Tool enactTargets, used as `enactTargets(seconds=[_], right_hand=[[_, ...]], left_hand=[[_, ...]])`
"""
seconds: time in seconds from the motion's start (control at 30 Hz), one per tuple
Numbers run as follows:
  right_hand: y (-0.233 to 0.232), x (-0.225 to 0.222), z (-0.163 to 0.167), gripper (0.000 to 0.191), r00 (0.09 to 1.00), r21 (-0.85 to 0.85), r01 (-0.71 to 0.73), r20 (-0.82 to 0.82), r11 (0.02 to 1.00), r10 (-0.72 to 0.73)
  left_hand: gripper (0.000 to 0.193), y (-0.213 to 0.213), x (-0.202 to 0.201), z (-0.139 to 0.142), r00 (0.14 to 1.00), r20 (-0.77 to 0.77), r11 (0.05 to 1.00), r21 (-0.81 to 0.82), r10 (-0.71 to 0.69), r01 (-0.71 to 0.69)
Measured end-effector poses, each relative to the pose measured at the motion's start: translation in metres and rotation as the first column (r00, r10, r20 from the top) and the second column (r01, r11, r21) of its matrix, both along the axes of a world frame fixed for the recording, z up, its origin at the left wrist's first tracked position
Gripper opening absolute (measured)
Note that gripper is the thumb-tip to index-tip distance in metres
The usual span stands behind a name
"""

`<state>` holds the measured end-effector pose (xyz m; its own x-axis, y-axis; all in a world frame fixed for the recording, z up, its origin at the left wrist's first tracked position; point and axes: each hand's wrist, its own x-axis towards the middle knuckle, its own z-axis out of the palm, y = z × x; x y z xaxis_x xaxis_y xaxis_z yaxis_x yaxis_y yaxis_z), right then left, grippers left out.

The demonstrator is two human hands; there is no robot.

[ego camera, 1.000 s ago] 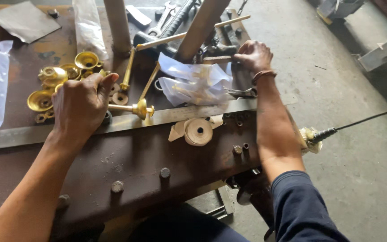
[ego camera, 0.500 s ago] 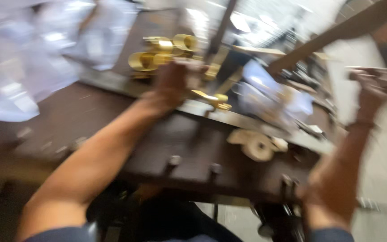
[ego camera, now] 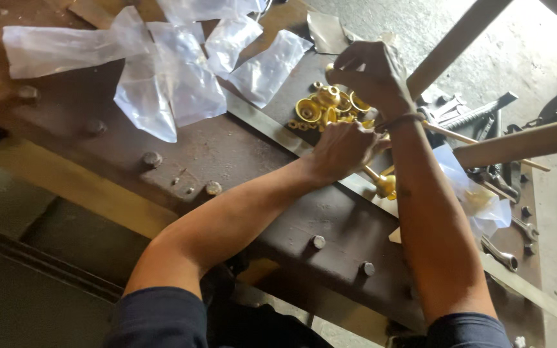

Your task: The person unpacks brass fittings and hardware from plastic bags on a workbench and screws the fittings onto brass rods by hand. They then carry the assembled rods to metal box frames on the floor and insert the brass rods into holes in the frames, fitting the parts into the enclosures.

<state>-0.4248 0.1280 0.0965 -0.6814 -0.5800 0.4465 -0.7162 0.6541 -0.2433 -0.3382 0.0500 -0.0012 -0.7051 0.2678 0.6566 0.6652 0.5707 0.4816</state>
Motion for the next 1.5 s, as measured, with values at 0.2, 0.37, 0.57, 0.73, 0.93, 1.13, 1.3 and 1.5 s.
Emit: enactTargets(seconds=[0.2,0.37,0.57,0.73,0.93,1.13,1.3,1.5], right_hand=[[0.025,0.062,0.002,0.027,0.997,-0.257,-0.005,-0.073,0.966,-0.014],[0.097,0.154,-0.027,0.025,0.755,0.310,0.425,-0.639,0.850,-0.145],[0.093,0.163,-0.071,0.021,0.926,0.049,0.337,0.160,0.940,-0.341],[0.085,0.164,-0.069,0.034,0.859,-0.111,0.500,-0.062,0.859,-0.508],[0.084,0.171,-0.056,0.038,0.849,-0.035,0.508,-0.144,0.860,-0.508],[0.081,0.177,-0.058,0.034,0.831,0.029,0.445,-0.387,0.895,-0.400],[0.082,0.171,-0.062,0.038,0.800,0.065,0.568,-0.278,0.820,-0.532],[0.084,0.174,-0.063,0.038,0.802,0.076,0.569,-0.270,0.819,-0.532]], left_hand=[[0.041,0.002,-0.003,0.002,0.999,0.029,0.997,0.074,-0.024,0.022],[0.040,0.007,0.000,0.013,0.994,-0.108,0.980,0.197,0.009,0.012],[0.047,0.009,-0.005,0.032,0.995,-0.092,0.987,0.161,0.033,-0.017],[0.047,-0.004,-0.012,0.034,0.964,-0.002,0.892,0.380,-0.265,0.246],[0.058,0.012,-0.012,0.032,0.966,0.114,0.922,0.344,-0.231,0.179],[0.059,0.012,-0.020,0.028,0.975,0.076,0.941,0.289,-0.207,0.177],[0.062,-0.006,-0.019,0.024,0.969,0.130,0.960,0.214,-0.209,0.179],[0.060,-0.004,-0.018,0.022,0.950,0.211,0.962,0.201,-0.228,0.186]])
